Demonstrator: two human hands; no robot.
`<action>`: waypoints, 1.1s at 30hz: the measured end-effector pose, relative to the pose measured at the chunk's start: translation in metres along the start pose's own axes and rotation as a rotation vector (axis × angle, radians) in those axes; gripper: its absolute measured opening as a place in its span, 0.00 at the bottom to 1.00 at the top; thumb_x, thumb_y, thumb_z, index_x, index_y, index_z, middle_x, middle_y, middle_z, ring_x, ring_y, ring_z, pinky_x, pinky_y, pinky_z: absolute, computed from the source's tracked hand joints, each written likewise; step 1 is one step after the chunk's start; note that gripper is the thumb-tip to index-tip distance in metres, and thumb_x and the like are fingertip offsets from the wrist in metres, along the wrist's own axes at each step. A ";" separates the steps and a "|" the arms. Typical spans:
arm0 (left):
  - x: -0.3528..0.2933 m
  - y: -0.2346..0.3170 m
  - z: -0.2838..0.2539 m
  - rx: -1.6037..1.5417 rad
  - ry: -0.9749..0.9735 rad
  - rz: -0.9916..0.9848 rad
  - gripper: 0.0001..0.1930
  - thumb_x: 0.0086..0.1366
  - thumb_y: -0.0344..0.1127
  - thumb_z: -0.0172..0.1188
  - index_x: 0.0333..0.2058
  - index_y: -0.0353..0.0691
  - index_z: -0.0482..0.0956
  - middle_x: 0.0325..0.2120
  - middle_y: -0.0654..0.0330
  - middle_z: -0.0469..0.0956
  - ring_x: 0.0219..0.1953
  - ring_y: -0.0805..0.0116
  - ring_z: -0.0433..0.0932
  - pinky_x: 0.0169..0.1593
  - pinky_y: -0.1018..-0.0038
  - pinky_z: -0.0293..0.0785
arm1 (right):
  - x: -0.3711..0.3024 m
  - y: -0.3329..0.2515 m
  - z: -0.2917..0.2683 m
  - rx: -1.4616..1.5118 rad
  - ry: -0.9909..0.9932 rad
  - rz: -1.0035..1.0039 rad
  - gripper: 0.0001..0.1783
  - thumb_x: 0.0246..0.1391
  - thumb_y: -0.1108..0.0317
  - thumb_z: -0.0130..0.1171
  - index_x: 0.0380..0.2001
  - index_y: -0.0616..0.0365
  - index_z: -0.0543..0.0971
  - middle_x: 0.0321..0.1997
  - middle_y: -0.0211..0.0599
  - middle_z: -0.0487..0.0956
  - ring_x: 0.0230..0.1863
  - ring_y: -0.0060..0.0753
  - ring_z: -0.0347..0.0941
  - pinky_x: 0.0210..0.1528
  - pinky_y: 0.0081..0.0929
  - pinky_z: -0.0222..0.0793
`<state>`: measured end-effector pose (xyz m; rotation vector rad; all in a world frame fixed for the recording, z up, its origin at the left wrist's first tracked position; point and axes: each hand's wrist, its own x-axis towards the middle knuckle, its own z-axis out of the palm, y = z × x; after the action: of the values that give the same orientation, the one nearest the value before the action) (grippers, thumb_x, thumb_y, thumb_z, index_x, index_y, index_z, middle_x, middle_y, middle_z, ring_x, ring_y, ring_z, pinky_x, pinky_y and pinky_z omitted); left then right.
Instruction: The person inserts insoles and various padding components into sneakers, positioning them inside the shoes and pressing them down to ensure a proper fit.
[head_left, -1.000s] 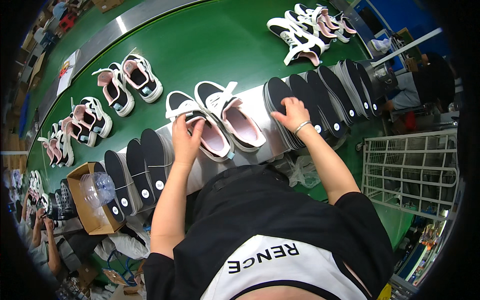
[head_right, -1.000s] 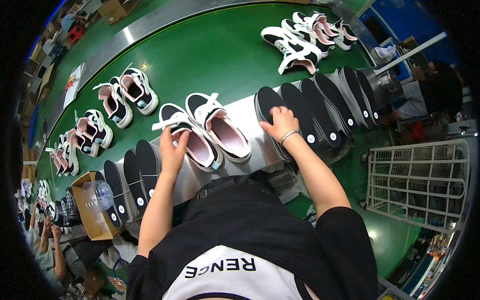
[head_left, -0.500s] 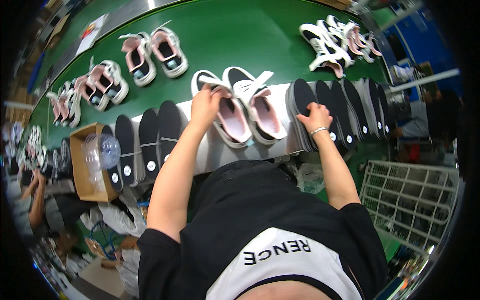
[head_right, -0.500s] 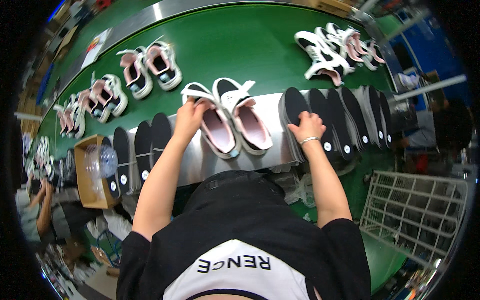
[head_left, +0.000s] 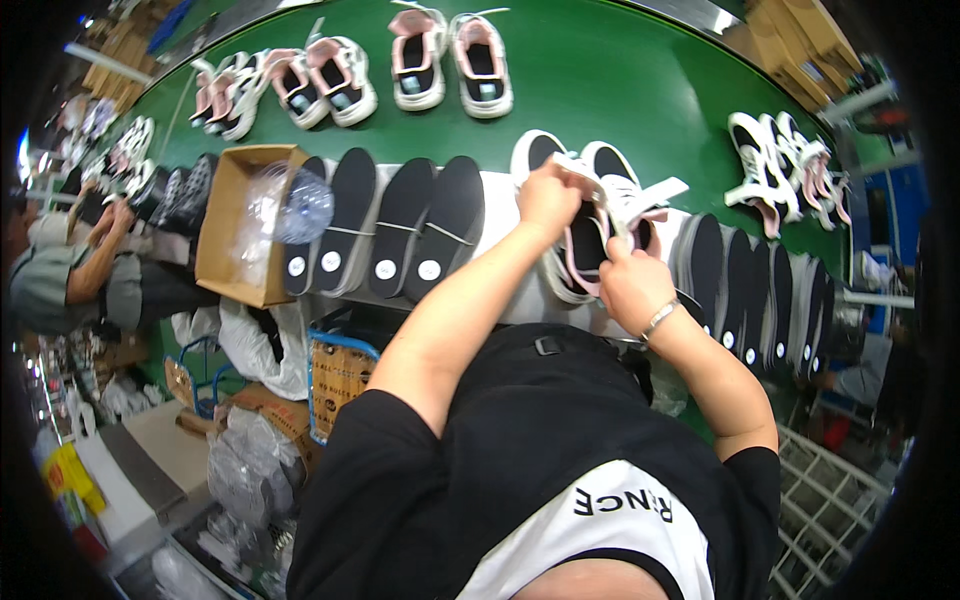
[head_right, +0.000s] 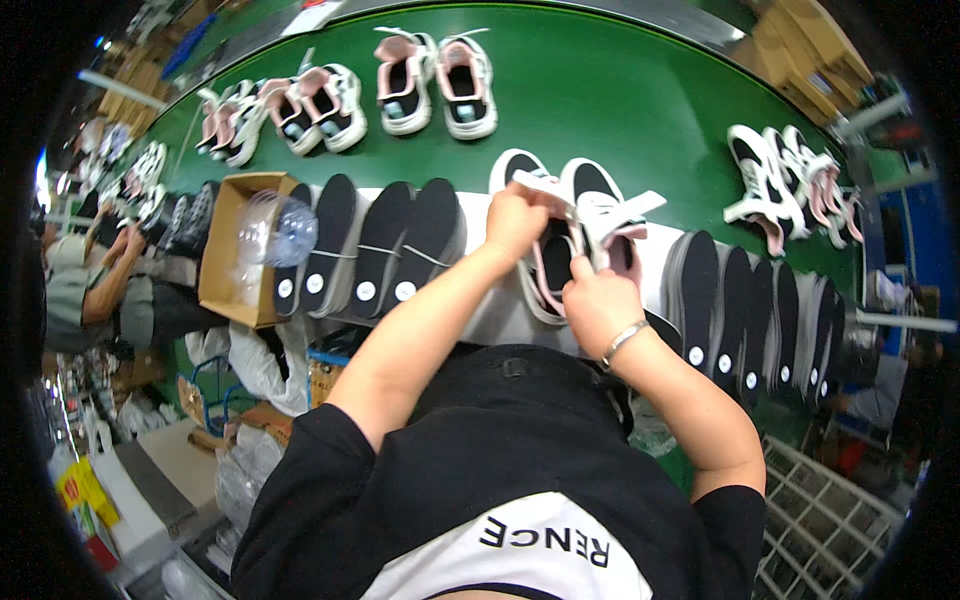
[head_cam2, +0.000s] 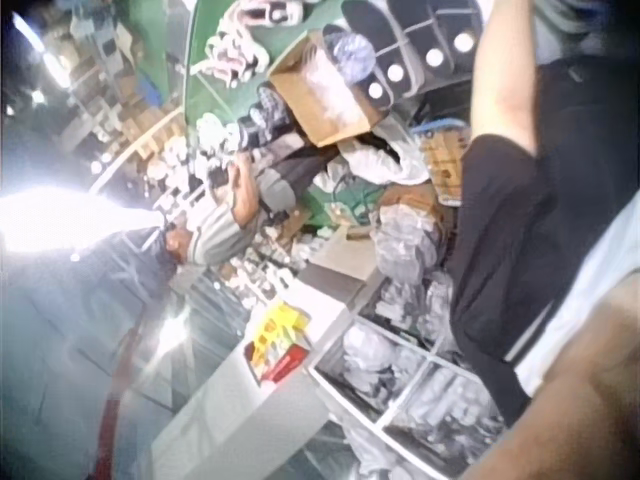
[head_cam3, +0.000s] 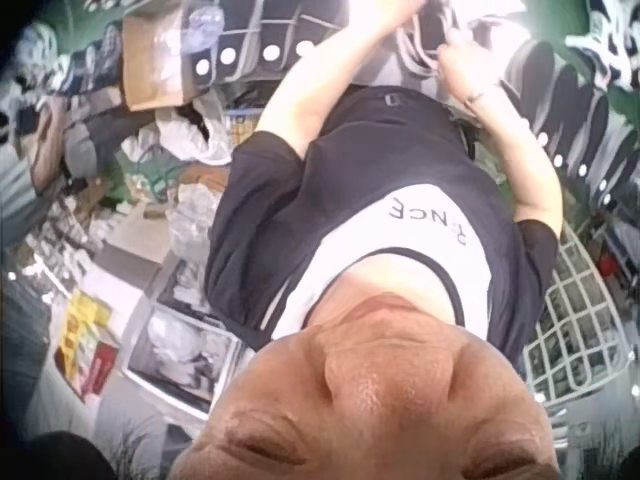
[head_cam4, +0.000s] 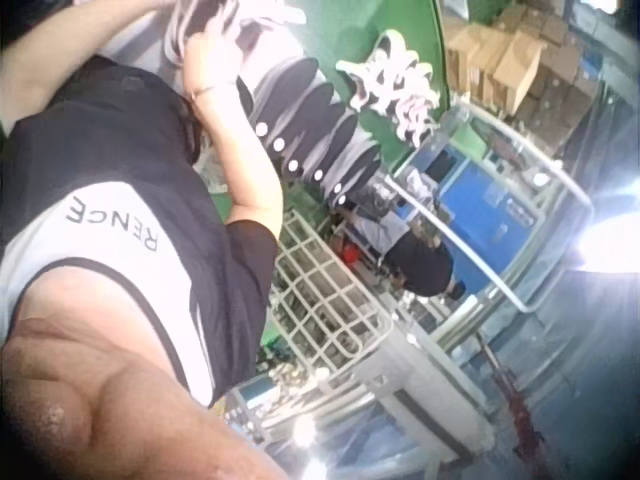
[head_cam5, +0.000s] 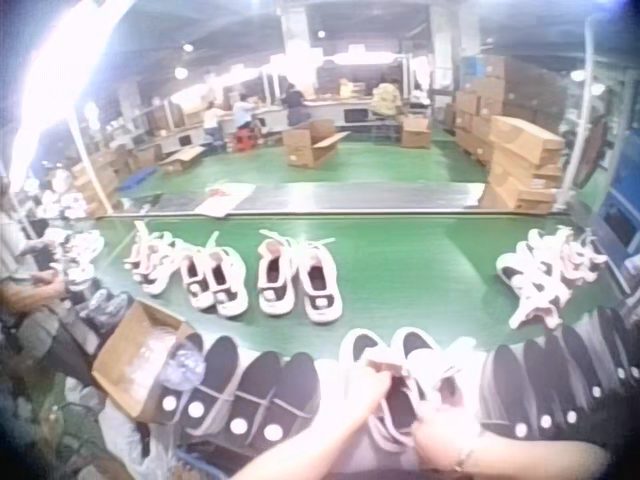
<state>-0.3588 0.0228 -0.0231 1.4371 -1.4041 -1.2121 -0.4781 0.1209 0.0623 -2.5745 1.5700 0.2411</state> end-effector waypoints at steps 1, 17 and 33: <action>0.002 -0.009 0.004 -0.014 0.023 0.011 0.06 0.46 0.34 0.52 0.24 0.40 0.73 0.23 0.57 0.77 0.29 0.61 0.76 0.34 0.71 0.70 | 0.015 0.000 0.015 0.013 0.023 0.039 0.06 0.37 0.68 0.51 0.16 0.58 0.73 0.28 0.42 0.68 0.22 0.41 0.70 0.26 0.36 0.67; -0.005 0.007 0.002 0.195 0.087 -0.048 0.11 0.52 0.40 0.53 0.29 0.38 0.68 0.26 0.50 0.75 0.32 0.51 0.75 0.34 0.65 0.69 | 0.002 0.001 -0.007 0.106 -0.095 0.205 0.09 0.38 0.61 0.53 0.19 0.56 0.73 0.25 0.40 0.73 0.30 0.40 0.72 0.28 0.36 0.68; -0.015 -0.006 -0.022 -0.008 -0.257 -0.009 0.31 0.38 0.19 0.51 0.47 0.31 0.58 0.39 0.51 0.68 0.45 0.63 0.67 0.46 0.76 0.63 | 0.088 0.003 0.058 0.285 -0.651 0.135 0.12 0.35 0.71 0.53 0.29 0.59 0.78 0.37 0.49 0.75 0.42 0.39 0.71 0.43 0.32 0.65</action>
<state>-0.3352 0.0359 -0.0221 1.3183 -1.5620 -1.4464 -0.4454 0.0530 -0.0122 -1.8986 1.3931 0.7219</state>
